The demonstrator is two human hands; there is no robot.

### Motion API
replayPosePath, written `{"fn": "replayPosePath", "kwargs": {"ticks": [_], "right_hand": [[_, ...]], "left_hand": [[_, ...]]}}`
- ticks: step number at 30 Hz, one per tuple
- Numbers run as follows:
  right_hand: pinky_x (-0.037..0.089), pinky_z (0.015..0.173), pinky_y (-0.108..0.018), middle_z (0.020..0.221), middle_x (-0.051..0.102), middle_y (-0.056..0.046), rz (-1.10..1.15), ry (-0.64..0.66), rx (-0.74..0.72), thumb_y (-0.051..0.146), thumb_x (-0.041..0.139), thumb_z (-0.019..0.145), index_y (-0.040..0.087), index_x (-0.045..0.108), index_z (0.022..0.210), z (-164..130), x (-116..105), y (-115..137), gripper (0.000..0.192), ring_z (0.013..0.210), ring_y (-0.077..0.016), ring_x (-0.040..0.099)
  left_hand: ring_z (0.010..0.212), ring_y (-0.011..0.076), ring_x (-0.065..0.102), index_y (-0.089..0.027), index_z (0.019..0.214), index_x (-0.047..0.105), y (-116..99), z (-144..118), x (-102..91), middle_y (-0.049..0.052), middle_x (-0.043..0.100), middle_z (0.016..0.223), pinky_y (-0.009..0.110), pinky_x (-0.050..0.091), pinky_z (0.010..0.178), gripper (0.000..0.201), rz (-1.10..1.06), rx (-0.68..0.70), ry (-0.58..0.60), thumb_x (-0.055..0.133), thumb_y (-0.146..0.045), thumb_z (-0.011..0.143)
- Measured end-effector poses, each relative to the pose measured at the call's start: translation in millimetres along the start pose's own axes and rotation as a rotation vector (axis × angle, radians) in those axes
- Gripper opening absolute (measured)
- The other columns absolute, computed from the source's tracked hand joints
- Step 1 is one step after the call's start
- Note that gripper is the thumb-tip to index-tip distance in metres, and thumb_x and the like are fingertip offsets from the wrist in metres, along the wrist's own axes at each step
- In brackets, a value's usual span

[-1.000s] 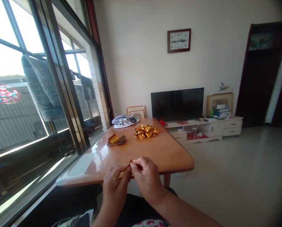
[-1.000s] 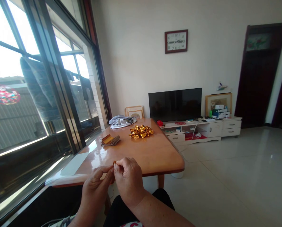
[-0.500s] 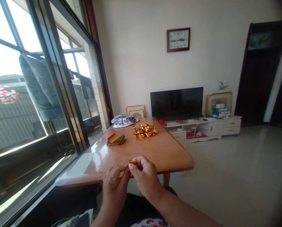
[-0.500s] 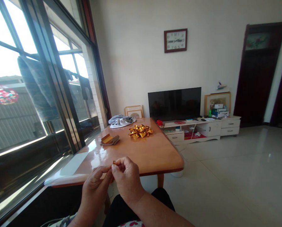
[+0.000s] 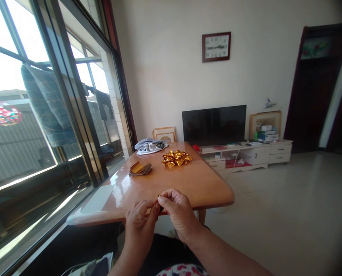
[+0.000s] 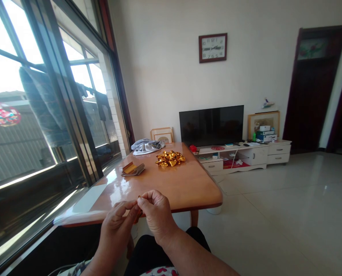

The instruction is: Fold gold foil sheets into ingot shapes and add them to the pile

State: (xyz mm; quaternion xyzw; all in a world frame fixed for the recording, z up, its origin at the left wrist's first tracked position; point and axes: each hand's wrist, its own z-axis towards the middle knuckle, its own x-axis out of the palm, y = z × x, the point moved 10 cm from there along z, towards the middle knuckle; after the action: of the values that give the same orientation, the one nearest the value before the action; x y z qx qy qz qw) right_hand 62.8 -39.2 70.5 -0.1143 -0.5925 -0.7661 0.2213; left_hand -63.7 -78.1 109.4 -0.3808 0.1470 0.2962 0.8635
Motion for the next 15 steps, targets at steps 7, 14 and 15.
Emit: {"fn": "replayPosePath", "kwargs": {"ticks": [7, 14, 15], "right_hand": [[0.047, 0.062, -0.025, 0.069, 0.060, 0.002, -0.091, 0.023, -0.017, 0.037, 0.073, 0.079, 0.017, 0.061, 0.080, 2, -5, 7, 0.023, 0.064, -0.0128, 0.056], [0.042, 0.064, -0.023, 0.071, 0.059, 0.002, -0.362, -0.052, -0.156, 0.039, 0.065, 0.086, 0.017, 0.065, 0.079, 1, -22, 41, 0.023, 0.068, -0.0125, 0.050], [0.042, 0.065, -0.024, 0.073, 0.060, 0.001, -0.377, -0.041, -0.145, 0.040, 0.064, 0.087, 0.017, 0.066, 0.080, 0, -22, 40, 0.025, 0.069, -0.0130, 0.052]], "left_hand": [[0.072, 0.0215, 0.066, -0.022, 0.090, 0.076, 7, -2, 5.9, 0.003, 0.071, 0.072, 0.029, 0.049, 0.065, 0.027, -0.200, -0.164, 0.042, 0.065, -0.047, 0.088], [0.051, 0.0157, 0.062, -0.016, 0.090, 0.072, 8, -14, 23.8, 0.002, 0.070, 0.067, 0.022, 0.044, 0.043, 0.038, -0.649, -0.489, 0.124, 0.074, -0.053, 0.078], [0.049, 0.0151, 0.061, -0.017, 0.088, 0.072, 6, -15, 24.5, 0.002, 0.069, 0.065, 0.022, 0.043, 0.041, 0.038, -0.659, -0.500, 0.132, 0.074, -0.053, 0.078]]}}
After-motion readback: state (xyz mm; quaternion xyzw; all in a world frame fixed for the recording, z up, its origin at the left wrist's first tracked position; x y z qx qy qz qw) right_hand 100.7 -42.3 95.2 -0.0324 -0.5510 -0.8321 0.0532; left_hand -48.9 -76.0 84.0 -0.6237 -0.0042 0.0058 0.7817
